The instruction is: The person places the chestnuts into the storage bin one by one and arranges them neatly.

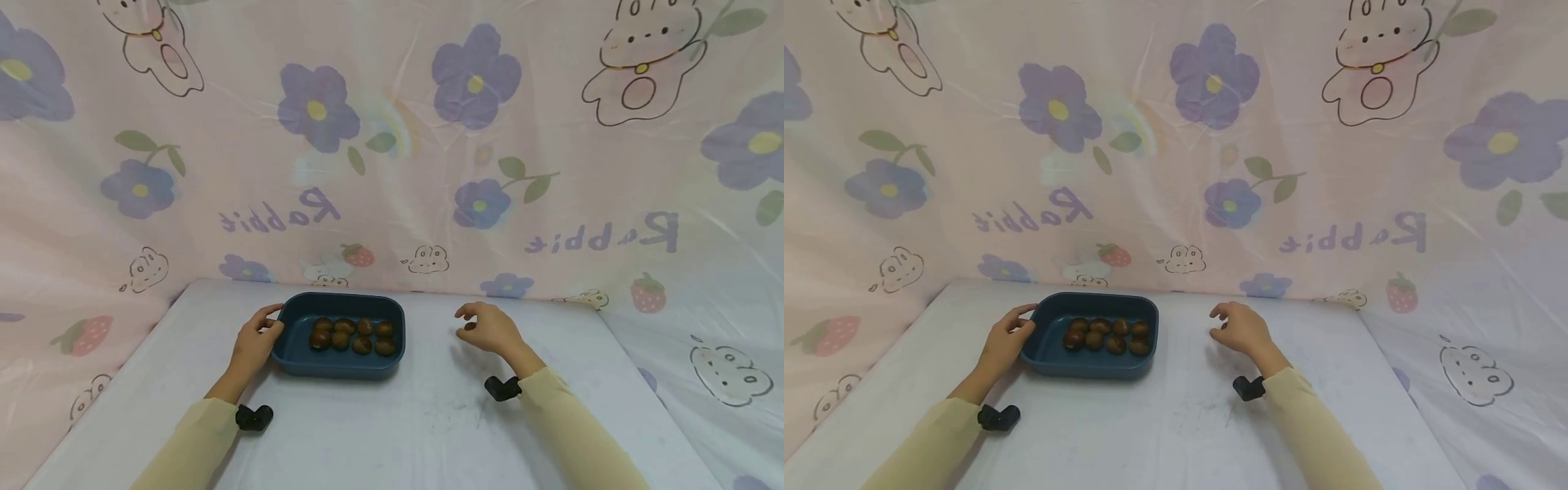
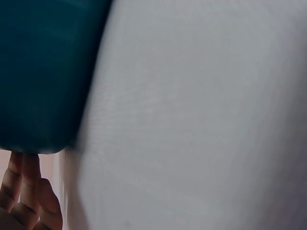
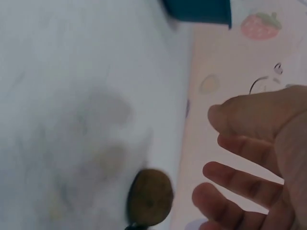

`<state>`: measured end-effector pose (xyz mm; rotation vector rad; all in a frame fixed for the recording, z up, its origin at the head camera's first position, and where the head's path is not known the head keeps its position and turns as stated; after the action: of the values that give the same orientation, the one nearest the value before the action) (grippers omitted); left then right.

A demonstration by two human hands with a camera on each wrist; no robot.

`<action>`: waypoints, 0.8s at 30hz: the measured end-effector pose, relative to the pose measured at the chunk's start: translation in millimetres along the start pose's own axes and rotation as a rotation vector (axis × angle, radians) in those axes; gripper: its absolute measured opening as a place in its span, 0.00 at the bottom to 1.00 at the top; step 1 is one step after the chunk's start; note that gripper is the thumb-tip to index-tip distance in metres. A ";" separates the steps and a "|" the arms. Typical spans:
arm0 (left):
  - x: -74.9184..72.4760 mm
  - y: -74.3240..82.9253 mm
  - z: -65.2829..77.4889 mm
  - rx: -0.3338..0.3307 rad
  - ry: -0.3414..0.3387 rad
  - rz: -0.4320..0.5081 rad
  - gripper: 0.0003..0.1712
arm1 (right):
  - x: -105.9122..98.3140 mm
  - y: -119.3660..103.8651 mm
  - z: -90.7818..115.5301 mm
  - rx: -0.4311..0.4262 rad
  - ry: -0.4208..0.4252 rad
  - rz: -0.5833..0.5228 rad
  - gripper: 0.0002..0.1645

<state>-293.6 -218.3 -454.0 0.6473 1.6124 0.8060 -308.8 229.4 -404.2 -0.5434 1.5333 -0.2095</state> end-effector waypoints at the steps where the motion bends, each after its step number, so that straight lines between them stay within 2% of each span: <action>1: -0.1 0.2 0.0 -0.002 0.001 0.003 0.26 | -0.3 3.2 0.2 0.002 0.002 0.003 0.21; 12: 0.3 -0.6 0.2 -0.007 0.006 0.011 0.26 | 1.6 33.2 -0.7 0.045 -0.006 0.054 0.21; 24: 0.5 -1.1 -0.6 -0.004 -0.005 0.010 0.26 | 7.8 48.0 -4.9 0.064 -0.011 0.055 0.22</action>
<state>-294.2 -218.8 -455.1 0.6550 1.6034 0.8145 -323.0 266.4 -432.9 -0.4511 1.5236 -0.2120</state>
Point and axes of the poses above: each hand's wrist, its own z-axis away from the middle knuckle, its own x-axis out of the palm, y = z × x, the point moved 4 cm from there along -z, towards the middle knuckle, and after that the axes turned 5 degrees about -z, right-handed, at the moved point
